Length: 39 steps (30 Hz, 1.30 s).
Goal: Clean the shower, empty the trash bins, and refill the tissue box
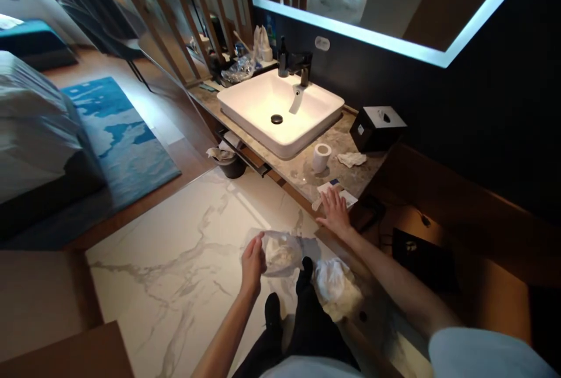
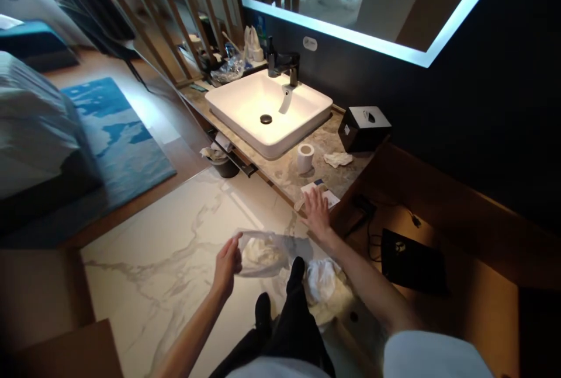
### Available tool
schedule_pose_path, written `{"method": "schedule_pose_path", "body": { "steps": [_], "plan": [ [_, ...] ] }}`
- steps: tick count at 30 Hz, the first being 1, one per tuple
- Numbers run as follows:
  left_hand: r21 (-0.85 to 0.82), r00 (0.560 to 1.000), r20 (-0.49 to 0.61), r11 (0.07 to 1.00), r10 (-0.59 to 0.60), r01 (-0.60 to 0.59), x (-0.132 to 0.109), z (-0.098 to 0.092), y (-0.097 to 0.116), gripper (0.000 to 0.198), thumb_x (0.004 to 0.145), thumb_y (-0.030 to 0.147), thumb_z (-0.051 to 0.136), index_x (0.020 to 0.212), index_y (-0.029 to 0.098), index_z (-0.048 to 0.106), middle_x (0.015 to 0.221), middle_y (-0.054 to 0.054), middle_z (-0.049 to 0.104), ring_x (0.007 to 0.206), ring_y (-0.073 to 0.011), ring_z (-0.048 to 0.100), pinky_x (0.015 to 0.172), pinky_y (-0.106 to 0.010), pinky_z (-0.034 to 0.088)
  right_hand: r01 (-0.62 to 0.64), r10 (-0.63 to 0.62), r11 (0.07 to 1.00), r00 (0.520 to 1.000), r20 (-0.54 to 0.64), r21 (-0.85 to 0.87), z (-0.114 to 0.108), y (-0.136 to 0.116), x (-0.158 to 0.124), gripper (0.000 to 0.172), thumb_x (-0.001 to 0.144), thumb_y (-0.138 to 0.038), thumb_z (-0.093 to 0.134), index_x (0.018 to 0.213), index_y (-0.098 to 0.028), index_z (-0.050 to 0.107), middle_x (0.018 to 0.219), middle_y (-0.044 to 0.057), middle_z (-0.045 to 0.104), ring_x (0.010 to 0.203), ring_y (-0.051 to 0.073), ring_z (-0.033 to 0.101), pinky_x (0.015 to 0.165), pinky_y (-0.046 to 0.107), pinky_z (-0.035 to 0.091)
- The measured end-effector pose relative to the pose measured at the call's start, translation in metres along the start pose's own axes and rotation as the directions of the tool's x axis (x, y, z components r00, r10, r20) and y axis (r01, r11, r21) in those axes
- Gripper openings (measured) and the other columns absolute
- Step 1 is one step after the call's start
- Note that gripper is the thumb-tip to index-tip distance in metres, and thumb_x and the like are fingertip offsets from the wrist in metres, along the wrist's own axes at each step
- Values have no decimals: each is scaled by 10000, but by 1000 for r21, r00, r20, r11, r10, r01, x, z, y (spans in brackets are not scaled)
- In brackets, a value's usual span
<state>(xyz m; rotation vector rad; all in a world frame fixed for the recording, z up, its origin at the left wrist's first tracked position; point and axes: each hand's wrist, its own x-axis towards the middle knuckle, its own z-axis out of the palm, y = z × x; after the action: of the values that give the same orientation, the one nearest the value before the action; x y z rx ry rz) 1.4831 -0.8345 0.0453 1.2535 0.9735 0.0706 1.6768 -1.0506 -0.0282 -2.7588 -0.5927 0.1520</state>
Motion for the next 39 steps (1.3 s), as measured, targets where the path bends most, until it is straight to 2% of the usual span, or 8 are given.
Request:
{"method": "schedule_pose_path", "body": {
  "steps": [6, 12, 17, 22, 26, 30, 34, 39],
  "plan": [
    [-197, 997, 78, 980, -8, 24, 10, 87, 60, 878, 595, 616, 765, 1280, 116, 534, 542, 122, 254, 455, -58, 188, 431, -179, 136, 273, -212, 935, 943, -257, 229, 3, 3, -20, 474, 939, -47, 383, 1280, -208, 670, 1335, 50, 644, 1321, 215, 533, 1113, 407, 460],
    [-264, 994, 96, 961, -56, 80, 9, 122, 92, 878, 595, 566, 823, 1297, 134, 522, 559, 119, 277, 462, -52, 225, 419, -161, 162, 430, -211, 733, 880, -424, 527, 4, -33, -20, 414, 957, -84, 395, 1235, -223, 670, 1198, 44, 712, 1150, 147, 656, 1024, 329, 536],
    [-208, 992, 122, 977, -28, 53, 9, 132, 104, 860, 664, 576, 803, 1368, 176, 514, 569, 96, 350, 449, -62, 278, 398, -166, 204, 271, -252, 791, 961, -112, 548, 7, -49, 1, 393, 904, -76, 452, 1181, -205, 699, 1217, 70, 703, 1147, 171, 654, 1012, 321, 531],
    [-173, 990, 128, 981, -60, 82, 19, 140, 102, 897, 634, 570, 824, 1379, 182, 510, 585, 100, 335, 453, -58, 286, 403, -156, 217, 83, -52, 971, 989, -140, 223, -15, -11, 8, 751, 773, -245, 747, 1462, -117, 478, 1549, 192, 396, 1454, 374, 321, 1174, 582, 293],
    [-149, 990, 122, 985, -74, 92, 27, 147, 107, 901, 612, 570, 831, 1356, 168, 521, 574, 103, 338, 447, -59, 283, 397, -159, 218, 86, -36, 969, 977, -211, 230, -31, -3, 15, 442, 876, -224, 629, 1317, -195, 610, 1335, 116, 613, 1252, 251, 532, 1094, 413, 410],
    [-123, 987, 150, 989, -59, 78, 35, 148, 110, 913, 617, 579, 825, 1370, 167, 512, 567, 104, 332, 443, -63, 278, 395, -164, 202, -156, 196, 978, 919, -342, 141, -59, 43, 89, 730, 875, -434, 651, 1493, -121, 419, 1532, 205, 379, 1434, 344, 299, 1155, 538, 282],
    [-101, 985, 158, 991, -66, 82, 37, 145, 110, 871, 646, 581, 809, 1358, 166, 526, 578, 100, 324, 451, -63, 281, 397, -166, 206, -226, 228, 974, 969, -94, 33, -66, 109, 147, 713, 834, -524, 696, 1440, -203, 499, 1520, 186, 389, 1393, 382, 322, 1091, 571, 322],
    [-156, 986, 162, 985, -47, 73, 31, 147, 112, 858, 651, 581, 807, 1344, 156, 532, 583, 101, 309, 456, -60, 267, 396, -165, 200, -399, 403, 913, 915, -28, 89, -36, 66, 89, 412, 965, -408, 525, 1307, -188, 592, 1222, 161, 592, 1041, 266, 582, 862, 357, 471]
  ]
}}
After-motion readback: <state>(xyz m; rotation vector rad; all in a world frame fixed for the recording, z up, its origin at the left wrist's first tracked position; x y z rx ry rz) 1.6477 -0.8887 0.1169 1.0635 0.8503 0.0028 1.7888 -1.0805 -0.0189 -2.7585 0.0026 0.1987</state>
